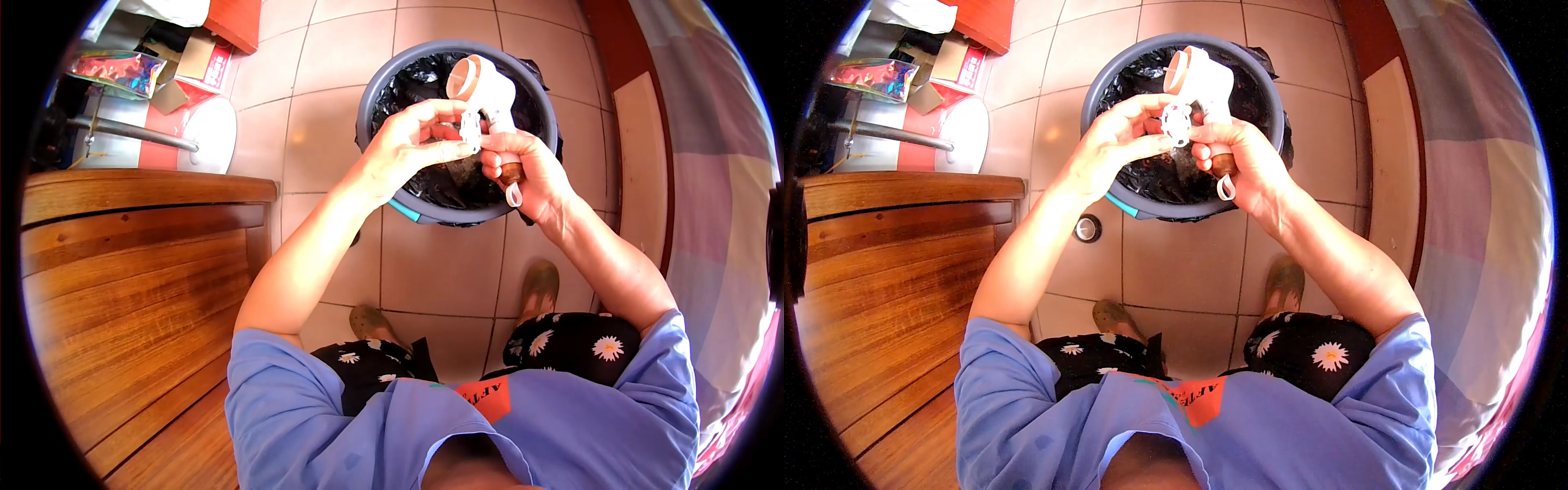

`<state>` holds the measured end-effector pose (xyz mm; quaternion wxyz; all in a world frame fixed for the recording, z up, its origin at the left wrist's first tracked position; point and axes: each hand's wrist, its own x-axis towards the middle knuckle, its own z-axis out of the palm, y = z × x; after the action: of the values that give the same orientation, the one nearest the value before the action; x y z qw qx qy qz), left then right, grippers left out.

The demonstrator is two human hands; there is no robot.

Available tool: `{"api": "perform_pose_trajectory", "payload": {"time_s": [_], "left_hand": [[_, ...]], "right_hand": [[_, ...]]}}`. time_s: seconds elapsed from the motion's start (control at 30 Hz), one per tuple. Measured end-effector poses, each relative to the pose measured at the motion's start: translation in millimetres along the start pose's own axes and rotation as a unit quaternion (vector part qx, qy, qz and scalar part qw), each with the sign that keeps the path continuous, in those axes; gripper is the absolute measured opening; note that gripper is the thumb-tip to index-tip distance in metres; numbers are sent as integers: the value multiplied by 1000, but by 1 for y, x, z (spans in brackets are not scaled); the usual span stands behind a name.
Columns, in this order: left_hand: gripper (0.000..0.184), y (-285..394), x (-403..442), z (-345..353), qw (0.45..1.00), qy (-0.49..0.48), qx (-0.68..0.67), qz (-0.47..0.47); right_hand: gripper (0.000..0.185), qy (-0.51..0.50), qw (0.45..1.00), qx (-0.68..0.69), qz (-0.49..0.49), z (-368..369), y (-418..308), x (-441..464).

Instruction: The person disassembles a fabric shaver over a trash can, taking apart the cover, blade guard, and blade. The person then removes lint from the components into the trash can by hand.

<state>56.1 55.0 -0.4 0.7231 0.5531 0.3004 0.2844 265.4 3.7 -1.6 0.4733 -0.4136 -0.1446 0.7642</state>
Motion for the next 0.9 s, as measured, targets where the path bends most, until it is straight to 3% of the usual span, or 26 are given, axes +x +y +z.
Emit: {"api": "perform_pose_trajectory", "payload": {"time_s": [0.23, 0.3, 0.33, 0.4, 0.43, 0.5, 0.57, 0.9], "left_hand": [[45, 1, 0, 3, 998, -4, -17, 54], [45, 8, -2, 4, 987, 80, 115, 80], [49, 6, 1, -1, 959, 134, 231, 92], [50, 14, -1, -5, 851, 189, 452, 190], [50, 16, -1, -6, 850, 192, 453, 190], [46, 18, -2, -8, 774, 249, 532, 234], [45, 17, -3, -12, 776, 250, 530, 231], [46, 17, -1, -18, 713, 255, 597, 266]], "right_hand": [[29, 25, 998, -38, -33, 5, 3, 0], [32, 48, 995, -52, -65, 7, 2, -3], [32, 59, 987, -122, -90, 5, 0, -5], [30, 95, 954, -242, -147, 11, -3, -11], [32, 94, 933, -303, -171, 7, -5, -9], [34, 89, 907, -363, -192, -1, -11, -7], [38, 119, 781, -531, -306, -1, -16, -8], [41, 111, 673, -618, -391, -4, -16, -20]]}}
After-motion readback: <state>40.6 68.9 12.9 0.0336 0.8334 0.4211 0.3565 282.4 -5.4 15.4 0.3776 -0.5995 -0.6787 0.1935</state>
